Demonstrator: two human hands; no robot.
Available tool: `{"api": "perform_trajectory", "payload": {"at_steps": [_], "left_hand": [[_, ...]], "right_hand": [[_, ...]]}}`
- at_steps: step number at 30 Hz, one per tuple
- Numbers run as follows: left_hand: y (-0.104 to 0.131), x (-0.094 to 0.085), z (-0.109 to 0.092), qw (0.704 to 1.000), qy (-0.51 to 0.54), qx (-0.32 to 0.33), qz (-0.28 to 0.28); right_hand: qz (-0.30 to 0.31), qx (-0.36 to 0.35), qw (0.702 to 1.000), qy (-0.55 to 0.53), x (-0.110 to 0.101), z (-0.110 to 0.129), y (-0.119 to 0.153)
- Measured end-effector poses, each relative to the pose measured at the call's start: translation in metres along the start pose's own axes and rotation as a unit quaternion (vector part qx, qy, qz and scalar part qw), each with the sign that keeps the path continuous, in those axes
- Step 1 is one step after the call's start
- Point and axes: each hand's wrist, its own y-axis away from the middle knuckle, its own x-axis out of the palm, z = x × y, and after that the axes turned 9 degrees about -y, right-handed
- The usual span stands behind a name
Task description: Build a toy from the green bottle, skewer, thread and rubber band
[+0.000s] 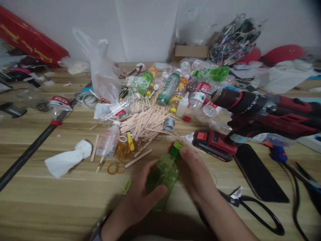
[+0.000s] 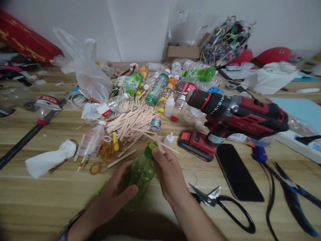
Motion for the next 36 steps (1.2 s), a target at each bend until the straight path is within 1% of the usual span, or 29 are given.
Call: {"api": "perform_trajectory", "payload": {"at_steps": [3, 5, 10, 14, 16, 18, 20, 22, 24, 26, 27, 29, 30, 31, 32, 33, 34, 36], "left_hand": [[0.002, 0.001, 0.009, 1.0, -0.002, 0.001, -0.002], [0.003, 0.0, 0.012, 1.0, 0.018, -0.005, 0.003], [0.004, -0.007, 0.01, 0.996, 0.077, -0.035, 0.039], [0.005, -0.006, 0.009, 0.991, 0.117, -0.063, 0.028], [0.006, -0.002, 0.007, 0.98, 0.17, -0.102, 0.027], [0.005, 0.002, 0.003, 0.962, 0.229, -0.137, 0.052], [0.003, 0.006, 0.0, 0.952, 0.268, -0.139, 0.056], [0.0, 0.009, -0.001, 0.949, 0.278, -0.135, 0.055], [0.0, 0.009, 0.0, 0.959, 0.246, -0.128, 0.056], [0.005, 0.005, 0.003, 0.977, 0.17, -0.116, 0.058], [0.009, 0.001, 0.004, 0.987, 0.104, -0.109, 0.061], [0.024, -0.01, 0.008, 0.991, 0.058, -0.109, 0.053], [0.032, -0.018, 0.01, 0.992, -0.003, -0.122, 0.044], [0.042, -0.026, 0.011, 0.987, -0.071, -0.133, 0.049], [0.051, -0.035, 0.012, 0.98, -0.132, -0.134, 0.06], [0.058, -0.044, 0.012, 0.972, -0.175, -0.128, 0.091], [0.063, -0.051, 0.011, 0.964, -0.203, -0.128, 0.116], [0.064, -0.06, 0.003, 0.962, -0.214, -0.138, 0.103]], "right_hand": [[-0.002, -0.015, 1.0, -0.002, 0.0, 0.002, -0.001], [0.0, -0.015, 1.0, -0.005, 0.001, 0.002, -0.002], [-0.006, -0.009, 1.0, -0.016, 0.004, 0.004, -0.006], [-0.026, 0.006, 1.0, -0.013, 0.007, 0.005, -0.008], [-0.034, 0.017, 0.999, -0.008, 0.007, 0.005, -0.009], [-0.038, 0.029, 0.999, 0.0, 0.006, 0.005, -0.011], [-0.039, 0.045, 0.998, 0.006, 0.004, 0.004, -0.013], [-0.039, 0.056, 0.998, 0.009, 0.003, 0.003, -0.015], [-0.035, 0.061, 0.997, 0.013, 0.001, 0.002, -0.016], [-0.03, 0.062, 0.997, 0.019, -0.001, 0.002, -0.015], [-0.028, 0.062, 0.997, 0.022, -0.003, 0.003, -0.015], [-0.026, 0.06, 0.998, 0.024, -0.005, 0.005, -0.012], [-0.026, 0.058, 0.998, 0.023, -0.006, 0.006, -0.011], [-0.026, 0.057, 0.998, 0.021, -0.008, 0.008, -0.009], [-0.026, 0.055, 0.998, 0.019, -0.008, 0.009, -0.008], [-0.026, 0.055, 0.998, 0.016, -0.009, 0.01, -0.006], [-0.025, 0.056, 0.998, 0.014, -0.01, 0.011, -0.004], [-0.022, 0.06, 0.998, 0.009, -0.01, 0.009, 0.0]]}}
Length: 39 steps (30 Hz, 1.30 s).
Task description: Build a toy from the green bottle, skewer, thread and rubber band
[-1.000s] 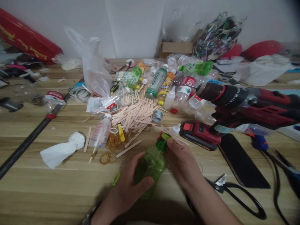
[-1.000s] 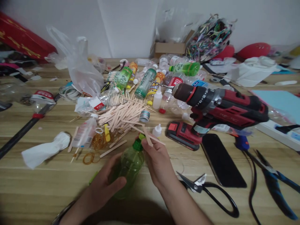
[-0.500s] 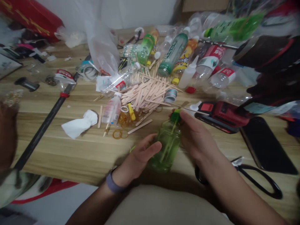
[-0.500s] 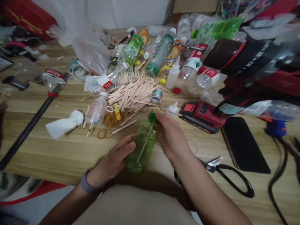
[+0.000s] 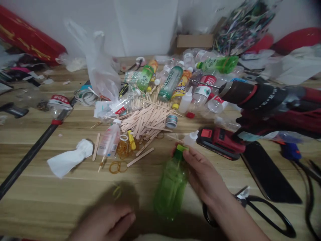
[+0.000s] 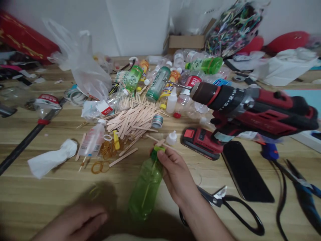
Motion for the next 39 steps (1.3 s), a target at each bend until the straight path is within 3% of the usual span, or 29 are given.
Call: {"api": "perform_trajectory", "payload": {"at_steps": [2, 5, 6, 10, 14, 22, 26, 29, 31, 34, 39], "left_hand": [[-0.009, -0.007, -0.014, 0.997, 0.058, -0.019, -0.044], [-0.042, -0.008, -0.046, 0.978, 0.132, 0.017, -0.163], [-0.055, -0.006, -0.056, 0.971, 0.159, 0.021, -0.176], [-0.093, 0.002, -0.078, 0.95, 0.282, 0.107, -0.077], [-0.101, 0.003, -0.085, 0.935, 0.332, 0.119, -0.037], [-0.1, 0.001, -0.089, 0.934, 0.337, 0.108, -0.057], [-0.102, 0.002, -0.09, 0.934, 0.338, 0.097, -0.071], [-0.103, 0.005, -0.09, 0.932, 0.346, 0.077, -0.073], [-0.103, 0.006, -0.089, 0.932, 0.352, 0.043, -0.074], [-0.104, 0.008, -0.087, 0.932, 0.356, 0.004, -0.071], [-0.103, 0.01, -0.088, 0.925, 0.372, 0.013, -0.077]], "right_hand": [[0.003, 0.005, 1.0, -0.004, 0.0, -0.004, 0.004], [0.0, 0.003, 1.0, 0.004, 0.001, -0.012, 0.011], [0.003, 0.001, 1.0, 0.011, 0.001, -0.014, 0.014], [0.032, -0.063, 0.993, 0.092, 0.0, -0.016, 0.018], [0.041, -0.198, 0.944, 0.261, -0.002, -0.015, 0.015], [0.081, -0.304, 0.857, 0.409, 0.0, -0.01, 0.013], [0.087, -0.352, 0.786, 0.5, -0.001, -0.006, 0.01], [0.052, -0.393, 0.697, 0.597, -0.001, -0.003, 0.007], [0.032, -0.415, 0.655, 0.63, -0.002, -0.003, 0.006], [0.026, -0.422, 0.647, 0.635, -0.002, -0.005, 0.007], [0.021, -0.425, 0.65, 0.629, -0.004, -0.007, 0.009]]}}
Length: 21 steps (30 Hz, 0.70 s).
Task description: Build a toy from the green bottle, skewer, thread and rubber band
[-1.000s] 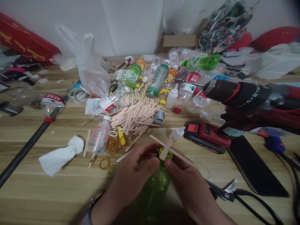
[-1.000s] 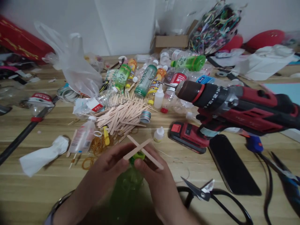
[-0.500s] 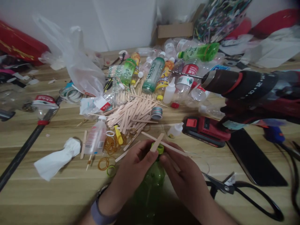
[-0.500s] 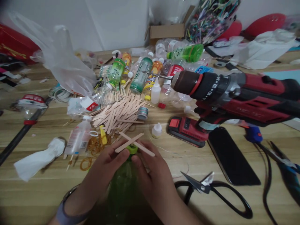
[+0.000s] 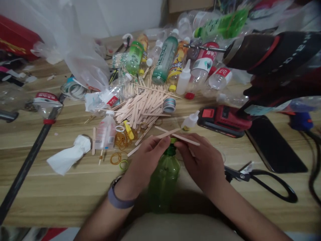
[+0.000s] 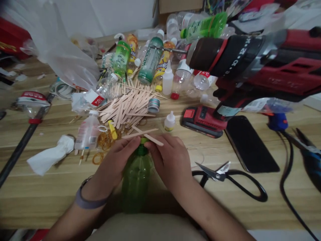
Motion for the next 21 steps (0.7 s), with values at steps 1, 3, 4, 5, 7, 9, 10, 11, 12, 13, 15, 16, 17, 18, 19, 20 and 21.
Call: {"api": "perform_trajectory", "payload": {"at_steps": [1, 3, 4, 5, 7, 9, 10, 11, 12, 13, 15, 16, 17, 18, 19, 20, 21], "left_hand": [[0.0, 0.001, 0.0, 1.0, 0.004, 0.002, 0.004], [0.001, 0.003, -0.001, 1.0, 0.015, 0.011, 0.013], [0.001, 0.003, -0.002, 0.999, 0.02, 0.017, 0.021], [0.002, 0.003, -0.002, 0.999, 0.025, 0.025, 0.03], [0.002, 0.003, -0.003, 0.998, 0.026, 0.035, 0.045], [0.002, 0.001, -0.002, 0.998, 0.021, 0.036, 0.049], [0.003, 0.0, -0.002, 0.998, 0.02, 0.028, 0.048], [0.003, -0.001, -0.001, 0.999, 0.024, 0.013, 0.047], [0.003, -0.002, -0.001, 0.998, 0.033, -0.006, 0.045], [0.003, -0.002, 0.0, 0.998, 0.047, -0.025, 0.044], [0.001, -0.004, 0.0, 0.994, 0.086, -0.051, 0.039], [0.0, -0.006, 0.001, 0.992, 0.105, -0.057, 0.034], [-0.001, -0.007, 0.001, 0.99, 0.123, -0.061, 0.028], [-0.003, -0.009, 0.001, 0.988, 0.136, -0.063, 0.021], [-0.004, -0.011, 0.001, 0.987, 0.145, -0.065, 0.011], [-0.006, -0.012, 0.001, 0.986, 0.153, -0.067, 0.0], [-0.008, -0.014, 0.001, 0.984, 0.161, -0.071, -0.01]], "right_hand": [[-0.005, -0.002, 1.0, 0.001, 0.0, 0.0, 0.001], [-0.019, -0.012, 1.0, 0.007, -0.001, 0.0, 0.002], [-0.027, -0.019, 0.999, 0.009, -0.001, -0.001, 0.002], [-0.034, -0.026, 0.999, 0.01, -0.001, -0.001, 0.003], [-0.042, -0.034, 0.999, 0.006, -0.001, 0.0, 0.003], [-0.042, -0.035, 0.999, -0.003, 0.0, 0.002, 0.002], [-0.04, -0.035, 0.999, -0.009, -0.001, 0.004, 0.001], [-0.034, -0.035, 0.999, -0.015, -0.002, 0.006, 0.0], [-0.025, -0.034, 0.999, -0.019, -0.005, 0.008, 0.0], [-0.014, -0.033, 0.999, -0.021, -0.011, 0.009, 0.002], [0.024, -0.028, 0.999, -0.008, -0.029, 0.008, 0.011], [0.051, -0.027, 0.998, 0.012, -0.041, 0.004, 0.019], [0.081, -0.026, 0.995, 0.046, -0.055, -0.003, 0.03], [0.109, -0.03, 0.989, 0.094, -0.07, -0.011, 0.043], [0.144, -0.032, 0.979, 0.142, -0.084, -0.022, 0.058], [0.186, -0.021, 0.963, 0.192, -0.098, -0.034, 0.073], [0.204, -0.016, 0.949, 0.242, -0.11, -0.047, 0.088]]}}
